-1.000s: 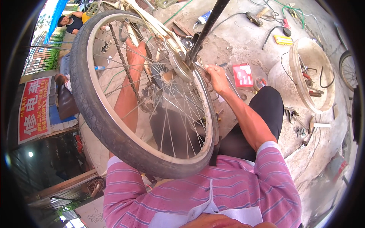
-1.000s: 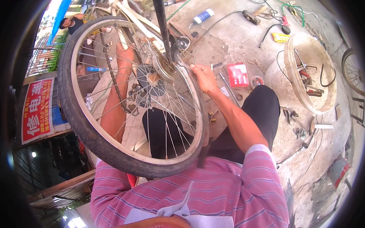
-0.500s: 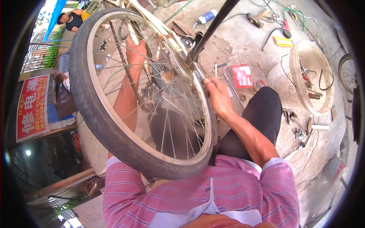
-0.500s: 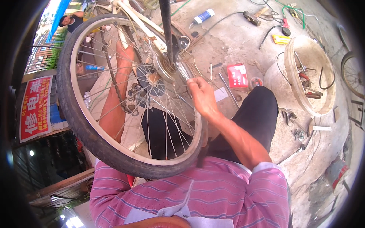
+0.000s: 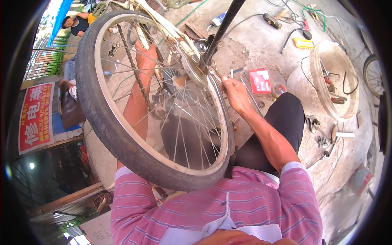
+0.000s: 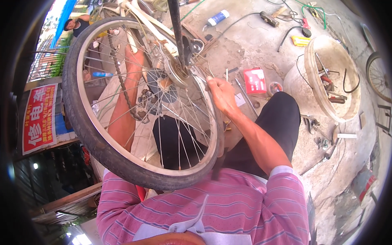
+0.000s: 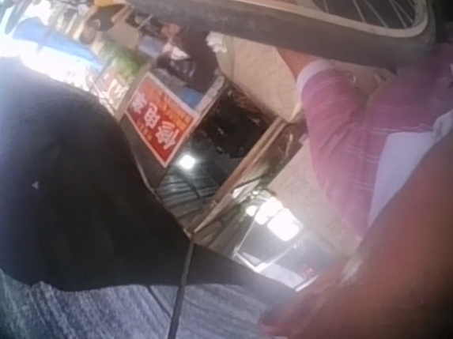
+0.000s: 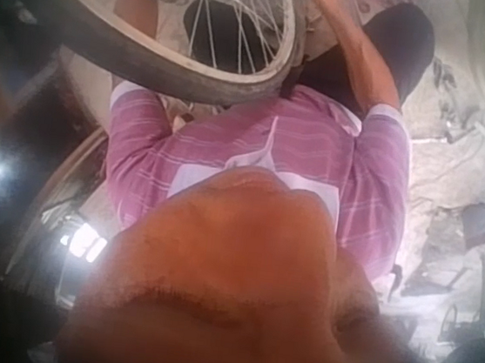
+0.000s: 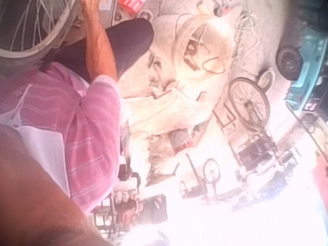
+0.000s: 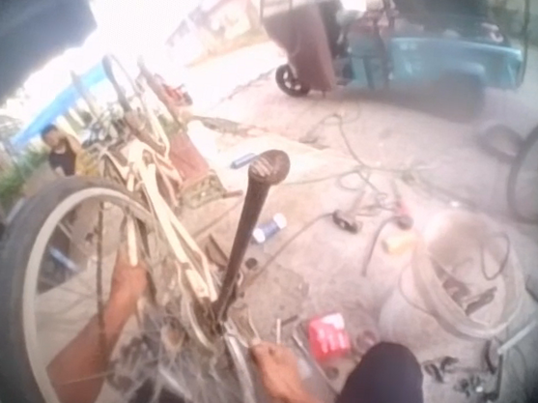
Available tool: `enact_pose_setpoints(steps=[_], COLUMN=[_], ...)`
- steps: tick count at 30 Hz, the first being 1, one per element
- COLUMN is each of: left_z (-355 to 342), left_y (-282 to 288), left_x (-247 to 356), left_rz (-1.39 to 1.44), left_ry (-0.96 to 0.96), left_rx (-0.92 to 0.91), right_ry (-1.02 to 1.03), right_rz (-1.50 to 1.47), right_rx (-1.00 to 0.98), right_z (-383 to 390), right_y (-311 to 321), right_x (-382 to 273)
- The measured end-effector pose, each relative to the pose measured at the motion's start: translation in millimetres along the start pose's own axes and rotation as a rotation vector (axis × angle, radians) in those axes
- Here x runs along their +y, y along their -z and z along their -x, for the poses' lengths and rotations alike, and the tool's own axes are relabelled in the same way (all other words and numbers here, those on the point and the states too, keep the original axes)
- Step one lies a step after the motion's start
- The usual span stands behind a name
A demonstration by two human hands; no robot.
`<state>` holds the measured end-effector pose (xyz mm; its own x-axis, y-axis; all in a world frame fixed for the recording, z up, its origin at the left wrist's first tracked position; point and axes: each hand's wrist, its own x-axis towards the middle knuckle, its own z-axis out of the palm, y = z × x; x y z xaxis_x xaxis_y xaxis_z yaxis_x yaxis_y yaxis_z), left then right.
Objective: The person repairs a bicycle wheel by loosening and tightening nuts on the axle with a wrench, adjusting the chain, and turning the wheel to check its movement.
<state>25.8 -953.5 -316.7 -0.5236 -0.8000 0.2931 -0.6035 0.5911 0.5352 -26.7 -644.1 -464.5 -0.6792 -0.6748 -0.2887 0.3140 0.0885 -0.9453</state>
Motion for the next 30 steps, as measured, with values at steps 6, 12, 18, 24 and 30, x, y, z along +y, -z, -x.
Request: enact_pose_setpoints(steps=[6,12,18,24,30], left_z=[-6.9,-8.5,-3.1,-8.0,-9.8], left_y=[-1.5,-4.5,8.1,-1.3,-1.2], left_x=[-17.1,-15.9,-20.4,-13.5,-15.8], left_rz=[-0.010,-0.001,-0.054,0.038,-0.009], left_ry=[-0.011,-0.035,0.031,-0.058,-0.045], left_rx=[0.040,0.016,0.040,0.009,0.004], right_ry=[0.118,0.320,0.166,-0.022,-0.094], right_rz=[-0.067,-0.080,-0.025,0.041,0.032], right_rx=[-0.046,-0.041,-0.088,-0.034,0.026], right_z=[-50.7,-107.4,-44.9,51.1,40.2], right_y=[-15.4,-27.9,-24.0,-4.3,15.5], right_x=[32.3,31.7,7.1,-55.7,-37.1])
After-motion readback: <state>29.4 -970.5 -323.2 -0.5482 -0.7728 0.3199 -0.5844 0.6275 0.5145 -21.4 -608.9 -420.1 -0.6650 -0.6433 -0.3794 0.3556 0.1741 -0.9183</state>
